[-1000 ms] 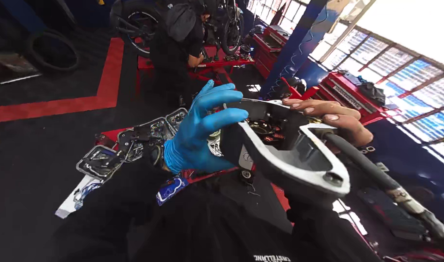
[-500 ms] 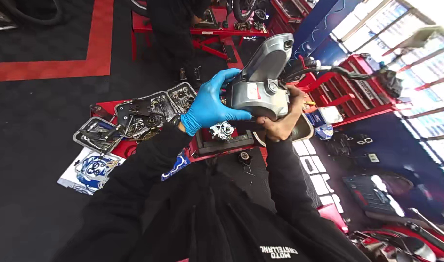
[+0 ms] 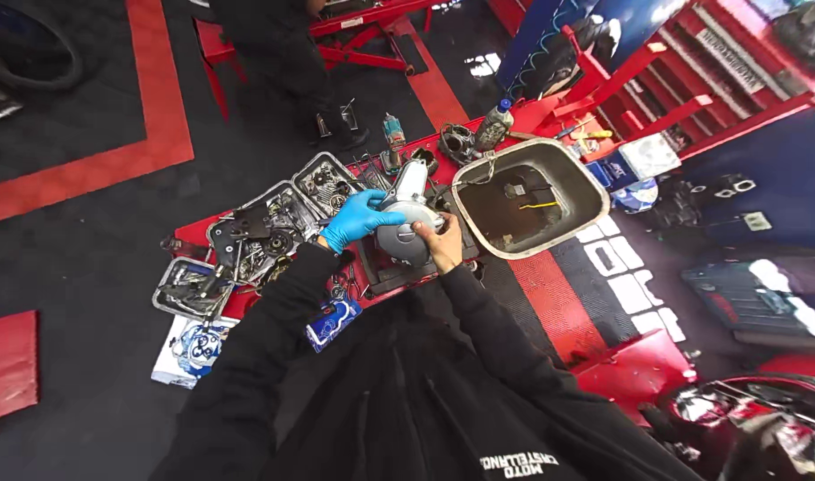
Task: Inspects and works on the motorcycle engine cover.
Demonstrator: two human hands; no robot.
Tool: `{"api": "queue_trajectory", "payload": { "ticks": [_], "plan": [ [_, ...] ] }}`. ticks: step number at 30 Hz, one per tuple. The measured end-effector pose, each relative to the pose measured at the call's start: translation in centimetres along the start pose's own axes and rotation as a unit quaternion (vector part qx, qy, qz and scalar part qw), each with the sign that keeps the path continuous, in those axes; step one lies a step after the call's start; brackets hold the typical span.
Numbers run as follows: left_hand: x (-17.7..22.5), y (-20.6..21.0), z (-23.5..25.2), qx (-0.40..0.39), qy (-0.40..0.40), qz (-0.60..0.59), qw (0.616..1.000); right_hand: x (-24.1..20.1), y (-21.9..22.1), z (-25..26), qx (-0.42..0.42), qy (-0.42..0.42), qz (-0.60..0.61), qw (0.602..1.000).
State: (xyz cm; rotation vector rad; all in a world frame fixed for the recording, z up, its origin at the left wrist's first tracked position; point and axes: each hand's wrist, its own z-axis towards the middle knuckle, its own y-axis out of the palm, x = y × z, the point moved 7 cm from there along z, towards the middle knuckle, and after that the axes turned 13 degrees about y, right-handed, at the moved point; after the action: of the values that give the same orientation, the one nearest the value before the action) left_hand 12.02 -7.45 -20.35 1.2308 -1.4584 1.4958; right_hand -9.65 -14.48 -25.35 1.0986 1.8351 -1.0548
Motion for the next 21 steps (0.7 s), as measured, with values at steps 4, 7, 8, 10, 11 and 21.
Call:
{"api": "queue_trajectory", "payload": {
  "ticks": [4,7,8,10,11,21],
  "plan": [
    [-3.6,-0.4,4.4,-0.041,-0.052,0.004,0.998,1.8,2.0,3.6,-0.012,0.052,0.017,0.998],
    [-4.8,-0.7,7.6,-0.075,-0.076,0.023,0.994,2.8,3.0,5.9,-0.028,0.104,0.038,0.993],
    [-5.2,-0.7,8.6,-0.086,-0.086,0.026,0.992,3.3,3.2,6.5,-0.036,0.12,0.044,0.991],
    [-6.2,-0.7,10.0,-0.106,-0.103,0.02,0.989,4.2,3.6,7.4,-0.058,0.147,0.055,0.986],
    [-6.7,-0.7,10.6,-0.113,-0.111,0.016,0.987,4.6,3.7,7.7,-0.07,0.158,0.062,0.983],
    [-7.6,-1.3,12.7,-0.161,-0.133,0.023,0.978,4.9,4.4,7.9,-0.098,0.24,0.093,0.961]
  ]
}}
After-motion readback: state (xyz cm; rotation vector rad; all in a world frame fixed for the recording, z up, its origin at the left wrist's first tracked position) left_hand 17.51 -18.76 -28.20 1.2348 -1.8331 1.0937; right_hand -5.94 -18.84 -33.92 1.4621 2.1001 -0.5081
